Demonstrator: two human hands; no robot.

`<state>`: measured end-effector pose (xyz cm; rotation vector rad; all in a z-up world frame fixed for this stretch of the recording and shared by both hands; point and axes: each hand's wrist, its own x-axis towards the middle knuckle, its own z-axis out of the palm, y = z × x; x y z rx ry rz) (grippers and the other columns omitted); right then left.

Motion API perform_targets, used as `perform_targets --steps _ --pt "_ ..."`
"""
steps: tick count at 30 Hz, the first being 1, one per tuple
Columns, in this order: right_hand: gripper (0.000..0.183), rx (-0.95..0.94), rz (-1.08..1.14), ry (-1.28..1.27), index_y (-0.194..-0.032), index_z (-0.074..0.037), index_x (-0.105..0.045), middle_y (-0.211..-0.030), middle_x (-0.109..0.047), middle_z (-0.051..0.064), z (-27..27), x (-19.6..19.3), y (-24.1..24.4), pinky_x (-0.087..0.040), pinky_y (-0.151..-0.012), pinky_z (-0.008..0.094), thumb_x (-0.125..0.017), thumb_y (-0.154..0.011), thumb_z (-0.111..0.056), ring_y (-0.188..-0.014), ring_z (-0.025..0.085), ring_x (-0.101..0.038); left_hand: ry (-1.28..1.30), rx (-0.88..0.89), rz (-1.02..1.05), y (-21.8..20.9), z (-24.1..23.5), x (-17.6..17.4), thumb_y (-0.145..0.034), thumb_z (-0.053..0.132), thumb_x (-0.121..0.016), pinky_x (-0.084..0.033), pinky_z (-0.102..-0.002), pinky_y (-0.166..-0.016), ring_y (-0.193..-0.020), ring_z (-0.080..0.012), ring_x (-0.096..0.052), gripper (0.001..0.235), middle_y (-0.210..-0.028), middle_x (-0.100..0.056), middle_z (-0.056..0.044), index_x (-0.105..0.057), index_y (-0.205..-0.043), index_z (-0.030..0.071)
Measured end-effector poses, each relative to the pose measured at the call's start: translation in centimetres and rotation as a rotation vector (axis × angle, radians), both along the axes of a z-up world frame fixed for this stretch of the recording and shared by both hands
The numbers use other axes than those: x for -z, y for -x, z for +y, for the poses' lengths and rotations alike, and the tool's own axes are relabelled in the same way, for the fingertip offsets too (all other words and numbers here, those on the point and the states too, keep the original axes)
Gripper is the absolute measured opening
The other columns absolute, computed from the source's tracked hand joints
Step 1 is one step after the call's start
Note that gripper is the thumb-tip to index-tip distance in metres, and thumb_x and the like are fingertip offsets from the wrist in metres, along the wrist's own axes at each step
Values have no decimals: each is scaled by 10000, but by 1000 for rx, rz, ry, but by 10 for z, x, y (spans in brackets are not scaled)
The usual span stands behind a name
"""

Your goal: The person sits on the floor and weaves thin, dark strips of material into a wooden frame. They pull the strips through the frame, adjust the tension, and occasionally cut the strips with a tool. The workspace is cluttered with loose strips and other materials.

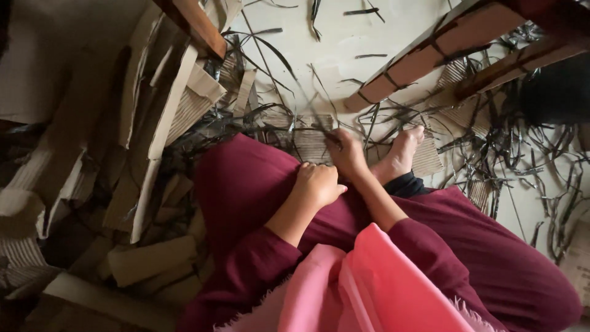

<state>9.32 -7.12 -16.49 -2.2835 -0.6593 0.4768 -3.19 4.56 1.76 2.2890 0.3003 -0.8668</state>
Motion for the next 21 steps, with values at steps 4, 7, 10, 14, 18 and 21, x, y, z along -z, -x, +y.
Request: perform_targets --steps 4,7,10,14,18,21 --pt "239 47 -36 -58 -1135 -192 -704 -785 -719 139 -7 -53 -1 -567 -718 464 -773 -949 -325 -824 322 -746 -23 -30 -63 -2 -4 18 -938 467 -610 -438 -513 -1093 -1210 -382 -664 514 -1183 -745 -170 -708 -1214 44" --pt "175 94 17 -280 -1081 -51 -677 -666 -704 135 -8 -82 -3 -565 -672 365 -778 -978 -150 -647 205 -666 -27 -68 -136 -1 -4 22 -912 357 -587 -493 -554 -1013 -1118 -407 -706 430 -1102 -759 -197 -694 -1164 26" --pt "50 96 -23 -269 -975 -167 -750 -599 -676 20 -12 -97 -6 -518 -595 278 -790 -973 -197 -616 69 -587 -134 -138 -406 -2 -4 29 -841 351 -641 -597 -551 -815 -902 -379 -765 507 -957 -760 -202 -573 -1216 16" --pt "90 69 -55 -240 -1000 -165 -778 -664 -702 29 -18 -108 0 -516 -598 286 -815 -944 -224 -627 94 -615 105 -385 -684 -6 -9 40 -920 225 -631 -573 -617 -872 -1051 -517 -691 721 -1277 -617 -371 -354 -1472 -147" --pt "339 -67 -313 -203 -1200 -51 -722 -1011 -695 206 -19 -116 3 -574 -772 499 -816 -885 -136 -930 435 -704 41 -288 -486 -4 0 15 -955 306 -541 -559 -586 -893 -983 -467 -735 689 -1058 -720 -324 -378 -1466 -126" --pt "579 -127 -594 17 -1301 -156 -674 -1331 -614 159 -5 -142 10 -538 -839 556 -858 -753 -177 -1044 453 -651 -216 -252 -483 4 -15 53 -815 276 -616 -468 -604 -1007 -1000 -376 -722 374 -965 -746 -158 -700 -1085 30"
